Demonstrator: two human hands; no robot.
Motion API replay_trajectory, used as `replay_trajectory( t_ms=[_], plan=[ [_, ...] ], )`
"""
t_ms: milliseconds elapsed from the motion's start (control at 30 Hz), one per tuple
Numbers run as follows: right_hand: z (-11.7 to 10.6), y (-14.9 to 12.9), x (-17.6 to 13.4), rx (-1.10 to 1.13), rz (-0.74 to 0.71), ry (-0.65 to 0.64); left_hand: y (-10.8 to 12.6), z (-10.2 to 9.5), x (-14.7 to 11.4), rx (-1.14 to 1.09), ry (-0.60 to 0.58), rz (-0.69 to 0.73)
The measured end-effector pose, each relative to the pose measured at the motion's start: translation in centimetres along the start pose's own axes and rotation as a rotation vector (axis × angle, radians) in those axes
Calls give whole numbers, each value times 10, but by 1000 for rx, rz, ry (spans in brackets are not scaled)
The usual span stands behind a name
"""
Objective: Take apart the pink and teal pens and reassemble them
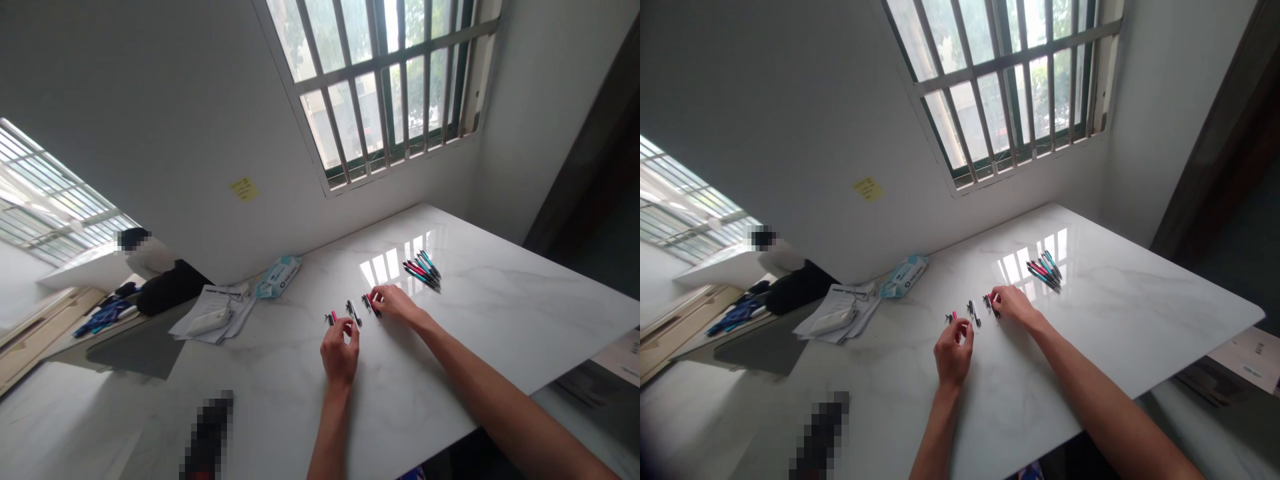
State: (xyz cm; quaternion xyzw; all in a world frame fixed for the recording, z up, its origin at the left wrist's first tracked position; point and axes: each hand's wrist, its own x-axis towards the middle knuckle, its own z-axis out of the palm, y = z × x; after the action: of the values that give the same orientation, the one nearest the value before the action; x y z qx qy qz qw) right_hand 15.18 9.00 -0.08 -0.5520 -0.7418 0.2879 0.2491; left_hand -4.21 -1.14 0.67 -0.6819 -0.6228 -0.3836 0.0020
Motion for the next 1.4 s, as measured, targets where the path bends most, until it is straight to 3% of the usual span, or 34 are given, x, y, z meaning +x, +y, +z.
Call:
replay_trajectory(
  t_ms=[200, 500, 733, 967, 1100, 1233, 1400],
  plan=[
    [-9, 10, 1, 10, -19, 103, -2, 2, -8, -53, 85, -87],
    [-81, 84, -16, -247, 269, 448, 4, 0, -9, -96, 63, -60],
    [-90, 119, -30, -342, 274, 339, 9, -2, -11, -121, 57, -43],
    [-88, 86, -37, -6, 193, 528, 16, 0, -13, -144, 118, 58],
    [-66, 51, -44, 267, 19, 445, 25, 2, -15, -139, 174, 197],
    [-35, 11, -45, 620, -95, 316, 28, 0, -16, -57, 178, 246],
    [-14, -26, -46, 819, -115, 200, 21, -1, -15, -38, 163, 236]
  ],
)
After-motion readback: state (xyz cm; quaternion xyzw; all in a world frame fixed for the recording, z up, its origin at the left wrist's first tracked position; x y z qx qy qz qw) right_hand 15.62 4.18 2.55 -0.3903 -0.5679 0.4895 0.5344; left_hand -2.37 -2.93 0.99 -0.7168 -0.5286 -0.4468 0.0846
